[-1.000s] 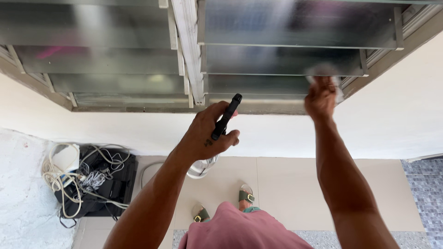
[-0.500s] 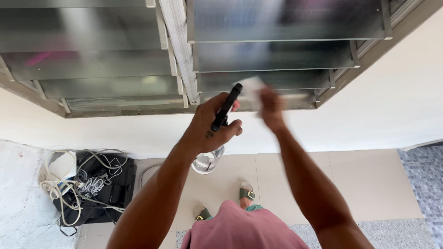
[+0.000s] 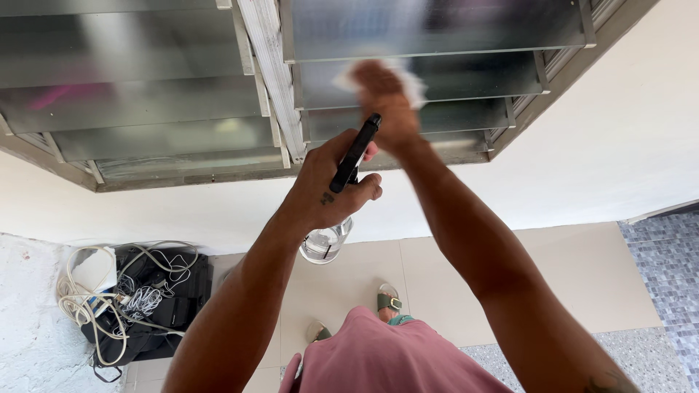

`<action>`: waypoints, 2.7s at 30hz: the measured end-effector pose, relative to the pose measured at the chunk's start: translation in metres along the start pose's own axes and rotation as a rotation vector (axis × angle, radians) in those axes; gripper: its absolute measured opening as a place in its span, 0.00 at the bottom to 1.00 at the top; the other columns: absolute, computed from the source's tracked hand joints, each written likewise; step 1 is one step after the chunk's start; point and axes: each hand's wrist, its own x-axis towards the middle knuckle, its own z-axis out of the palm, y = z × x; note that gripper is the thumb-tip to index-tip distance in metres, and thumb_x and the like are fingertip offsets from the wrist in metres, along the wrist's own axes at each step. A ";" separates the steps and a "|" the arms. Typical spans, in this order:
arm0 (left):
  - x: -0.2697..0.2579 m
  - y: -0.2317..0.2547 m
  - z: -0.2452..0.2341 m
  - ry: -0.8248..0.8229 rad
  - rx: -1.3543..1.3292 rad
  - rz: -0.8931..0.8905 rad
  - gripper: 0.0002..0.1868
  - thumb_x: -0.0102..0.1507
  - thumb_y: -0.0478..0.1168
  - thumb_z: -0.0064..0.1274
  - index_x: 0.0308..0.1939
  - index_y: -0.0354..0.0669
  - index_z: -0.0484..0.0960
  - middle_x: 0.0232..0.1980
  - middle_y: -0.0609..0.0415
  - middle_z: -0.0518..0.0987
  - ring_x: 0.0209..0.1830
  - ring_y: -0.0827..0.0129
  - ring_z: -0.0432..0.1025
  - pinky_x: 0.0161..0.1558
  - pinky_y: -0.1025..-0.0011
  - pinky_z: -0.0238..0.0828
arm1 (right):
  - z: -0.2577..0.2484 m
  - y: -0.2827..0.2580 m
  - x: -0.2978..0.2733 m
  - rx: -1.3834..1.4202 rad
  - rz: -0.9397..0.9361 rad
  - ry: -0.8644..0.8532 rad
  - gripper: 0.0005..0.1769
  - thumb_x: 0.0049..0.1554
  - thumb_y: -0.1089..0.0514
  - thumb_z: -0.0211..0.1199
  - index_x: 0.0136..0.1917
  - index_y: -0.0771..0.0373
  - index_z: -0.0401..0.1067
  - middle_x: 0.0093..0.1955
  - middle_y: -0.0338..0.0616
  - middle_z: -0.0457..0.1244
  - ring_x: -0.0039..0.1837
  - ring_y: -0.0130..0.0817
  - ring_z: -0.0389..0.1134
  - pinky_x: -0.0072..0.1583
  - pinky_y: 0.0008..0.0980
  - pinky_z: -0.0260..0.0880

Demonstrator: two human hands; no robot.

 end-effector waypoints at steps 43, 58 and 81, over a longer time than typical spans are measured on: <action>-0.019 0.013 -0.017 0.076 0.033 0.142 0.15 0.60 0.31 0.54 0.51 0.38 0.74 0.32 0.52 0.83 0.32 0.71 0.85 0.35 0.73 0.78 | 0.038 -0.021 0.039 -0.111 0.126 -0.109 0.26 0.65 0.58 0.49 0.74 0.66 0.64 0.76 0.58 0.58 0.79 0.51 0.53 0.78 0.51 0.49; -0.011 0.030 -0.003 -0.087 0.052 -0.036 0.13 0.60 0.33 0.53 0.49 0.42 0.74 0.29 0.50 0.84 0.29 0.66 0.81 0.32 0.70 0.73 | -0.093 0.088 -0.042 -0.032 0.367 0.126 0.23 0.73 0.55 0.42 0.74 0.69 0.63 0.75 0.56 0.60 0.78 0.47 0.56 0.78 0.48 0.51; 0.020 0.050 0.053 0.147 -0.024 0.063 0.13 0.58 0.32 0.53 0.47 0.42 0.75 0.28 0.53 0.82 0.32 0.72 0.84 0.33 0.72 0.76 | -0.251 0.064 -0.023 0.005 0.570 0.185 0.21 0.70 0.60 0.44 0.72 0.61 0.67 0.59 0.56 0.68 0.49 0.48 0.69 0.51 0.49 0.69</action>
